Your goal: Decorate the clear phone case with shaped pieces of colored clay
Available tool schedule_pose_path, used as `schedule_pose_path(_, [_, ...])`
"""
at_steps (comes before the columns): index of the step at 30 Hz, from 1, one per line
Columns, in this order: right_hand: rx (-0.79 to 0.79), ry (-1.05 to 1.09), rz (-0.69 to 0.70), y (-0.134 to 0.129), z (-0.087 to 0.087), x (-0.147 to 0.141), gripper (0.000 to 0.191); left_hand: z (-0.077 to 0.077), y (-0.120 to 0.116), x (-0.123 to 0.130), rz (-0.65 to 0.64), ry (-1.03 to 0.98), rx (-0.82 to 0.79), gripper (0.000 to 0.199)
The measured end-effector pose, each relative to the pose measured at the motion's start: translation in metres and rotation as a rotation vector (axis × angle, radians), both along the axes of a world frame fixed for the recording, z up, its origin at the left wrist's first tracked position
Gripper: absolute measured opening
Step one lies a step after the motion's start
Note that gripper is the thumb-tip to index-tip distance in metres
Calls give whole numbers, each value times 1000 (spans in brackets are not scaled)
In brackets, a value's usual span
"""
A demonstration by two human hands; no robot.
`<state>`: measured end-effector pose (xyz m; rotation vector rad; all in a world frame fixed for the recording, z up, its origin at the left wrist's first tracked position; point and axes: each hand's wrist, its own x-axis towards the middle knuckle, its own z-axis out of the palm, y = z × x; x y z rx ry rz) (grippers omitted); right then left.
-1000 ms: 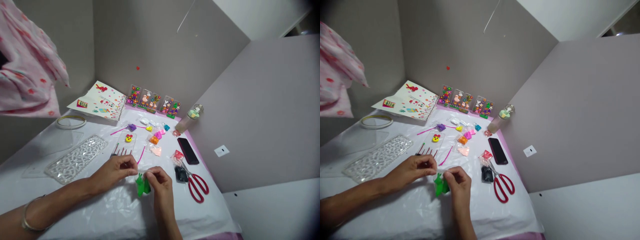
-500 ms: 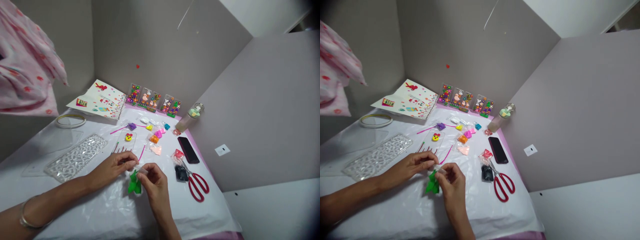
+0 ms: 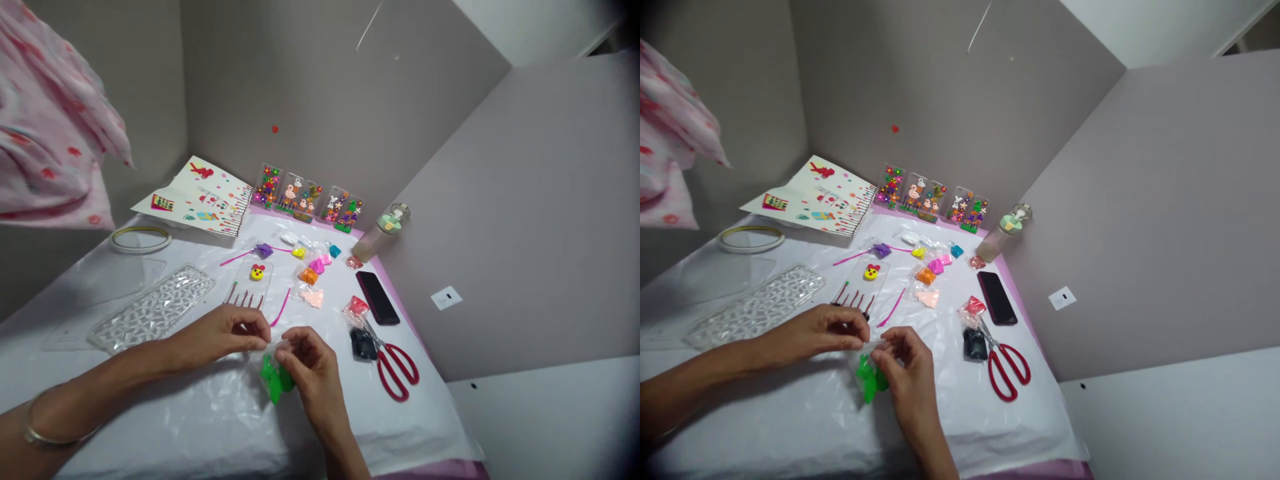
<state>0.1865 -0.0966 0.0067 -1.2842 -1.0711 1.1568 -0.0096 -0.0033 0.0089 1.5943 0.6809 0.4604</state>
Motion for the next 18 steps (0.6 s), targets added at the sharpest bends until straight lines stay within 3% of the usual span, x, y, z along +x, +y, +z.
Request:
schedule_pose_path(4, [12, -54, 9, -1, 1, -4, 17, -1, 0, 0, -13, 29, 112, 18])
schedule_pose_path(9, [12, -76, 46, -2, 3, -9, 15, -6, -2, 1, -69, 16, 133, 19])
schedule_pose_path(18, [-56, 72, 56, 0, -2, -8, 21, -3, -2, -3, -71, 82, 247, 28])
